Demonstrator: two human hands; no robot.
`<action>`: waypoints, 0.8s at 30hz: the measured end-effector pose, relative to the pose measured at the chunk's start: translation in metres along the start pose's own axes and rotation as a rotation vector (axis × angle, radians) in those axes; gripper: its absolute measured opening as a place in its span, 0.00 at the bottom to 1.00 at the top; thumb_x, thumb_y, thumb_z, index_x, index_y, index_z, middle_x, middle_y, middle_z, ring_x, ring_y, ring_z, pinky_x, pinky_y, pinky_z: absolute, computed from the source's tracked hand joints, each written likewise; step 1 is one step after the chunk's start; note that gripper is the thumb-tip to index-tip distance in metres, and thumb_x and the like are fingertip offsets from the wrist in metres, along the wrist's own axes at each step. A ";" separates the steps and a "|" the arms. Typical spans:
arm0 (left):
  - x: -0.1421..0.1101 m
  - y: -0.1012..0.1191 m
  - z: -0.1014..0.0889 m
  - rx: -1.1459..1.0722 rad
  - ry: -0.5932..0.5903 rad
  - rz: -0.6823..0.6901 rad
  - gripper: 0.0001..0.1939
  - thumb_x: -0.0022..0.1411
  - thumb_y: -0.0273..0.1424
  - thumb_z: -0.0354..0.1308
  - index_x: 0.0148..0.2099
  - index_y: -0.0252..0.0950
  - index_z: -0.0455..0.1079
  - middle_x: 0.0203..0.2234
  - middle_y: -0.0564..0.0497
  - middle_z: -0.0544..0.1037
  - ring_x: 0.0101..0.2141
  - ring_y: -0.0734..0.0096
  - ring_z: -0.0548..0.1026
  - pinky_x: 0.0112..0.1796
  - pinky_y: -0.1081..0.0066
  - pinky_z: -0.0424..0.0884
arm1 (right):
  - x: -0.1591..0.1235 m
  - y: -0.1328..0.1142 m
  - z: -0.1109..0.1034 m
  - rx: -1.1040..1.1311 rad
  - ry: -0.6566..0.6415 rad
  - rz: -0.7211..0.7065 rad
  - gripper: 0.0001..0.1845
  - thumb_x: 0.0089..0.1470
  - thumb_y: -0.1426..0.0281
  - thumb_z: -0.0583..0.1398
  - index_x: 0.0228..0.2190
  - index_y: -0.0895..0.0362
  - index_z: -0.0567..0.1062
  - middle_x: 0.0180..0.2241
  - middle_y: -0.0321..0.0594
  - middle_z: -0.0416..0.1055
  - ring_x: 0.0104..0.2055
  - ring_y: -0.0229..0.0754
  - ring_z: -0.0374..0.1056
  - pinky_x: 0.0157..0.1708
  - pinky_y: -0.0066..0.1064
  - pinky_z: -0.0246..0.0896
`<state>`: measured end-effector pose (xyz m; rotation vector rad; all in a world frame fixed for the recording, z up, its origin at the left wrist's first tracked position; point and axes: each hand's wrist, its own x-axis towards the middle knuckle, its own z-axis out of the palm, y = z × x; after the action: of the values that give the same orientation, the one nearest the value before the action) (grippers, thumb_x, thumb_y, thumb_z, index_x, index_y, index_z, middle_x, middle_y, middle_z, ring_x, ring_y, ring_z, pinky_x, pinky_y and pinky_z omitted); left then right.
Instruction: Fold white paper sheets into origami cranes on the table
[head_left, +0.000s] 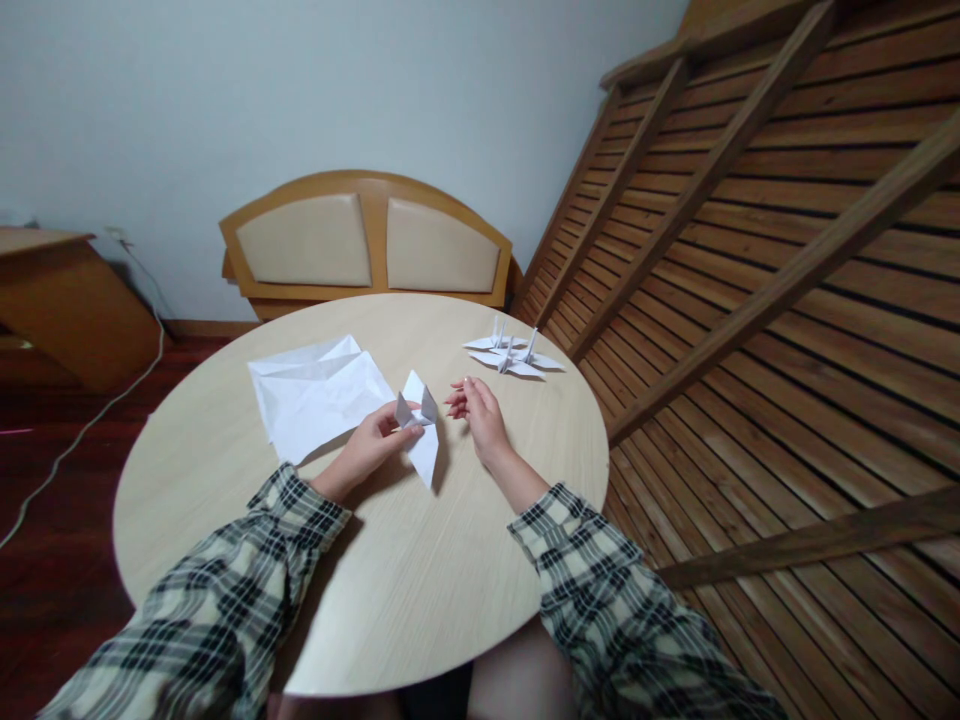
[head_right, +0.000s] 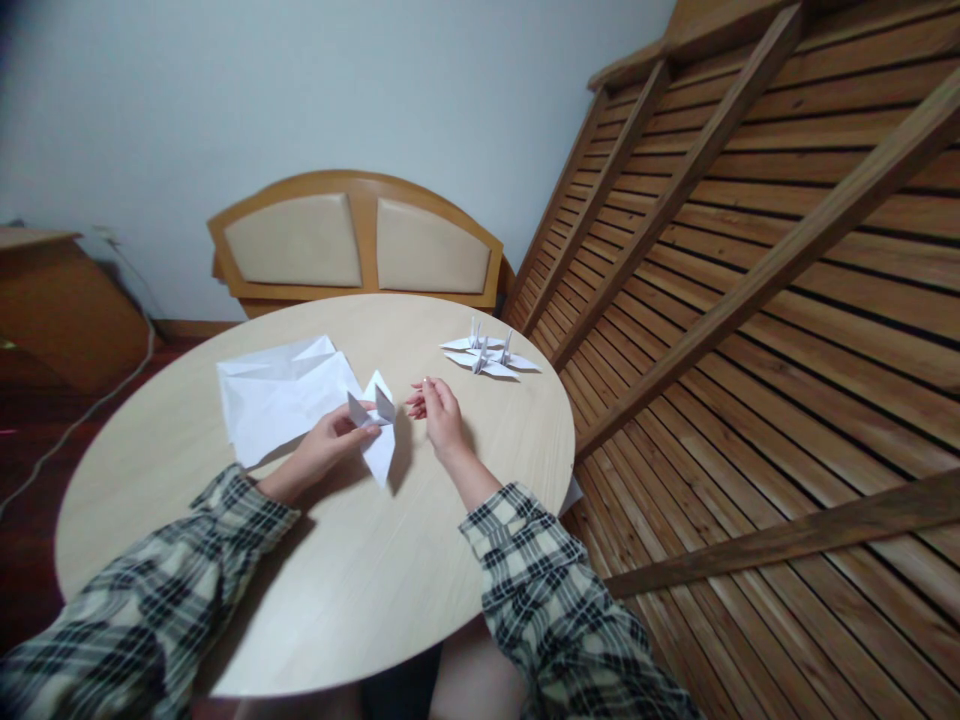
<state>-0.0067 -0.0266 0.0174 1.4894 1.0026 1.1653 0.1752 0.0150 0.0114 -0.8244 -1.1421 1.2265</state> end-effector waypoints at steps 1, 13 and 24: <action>0.000 0.000 -0.001 0.023 0.025 0.045 0.16 0.53 0.35 0.64 0.44 0.36 0.72 0.34 0.47 0.77 0.34 0.65 0.72 0.38 0.63 0.68 | 0.000 0.000 0.000 -0.018 -0.027 0.012 0.20 0.56 0.50 0.57 0.35 0.55 0.71 0.27 0.36 0.72 0.25 0.34 0.66 0.27 0.27 0.61; 0.002 0.001 -0.007 0.311 0.038 0.417 0.07 0.60 0.31 0.58 0.41 0.41 0.74 0.38 0.48 0.74 0.42 0.64 0.72 0.47 0.58 0.66 | -0.008 0.006 0.007 -0.252 -0.309 -0.102 0.16 0.54 0.56 0.62 0.38 0.54 0.73 0.37 0.39 0.70 0.36 0.38 0.67 0.35 0.31 0.64; -0.005 0.019 0.000 -0.017 0.220 0.151 0.19 0.49 0.23 0.65 0.44 0.42 0.71 0.42 0.49 0.72 0.46 0.62 0.68 0.48 0.67 0.63 | -0.008 0.006 0.009 -0.222 -0.232 -0.176 0.06 0.51 0.65 0.64 0.29 0.55 0.75 0.35 0.38 0.71 0.38 0.38 0.69 0.42 0.35 0.65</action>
<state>-0.0068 -0.0351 0.0351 1.4662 1.0368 1.4674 0.1649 0.0072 0.0068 -0.7397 -1.5273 1.0806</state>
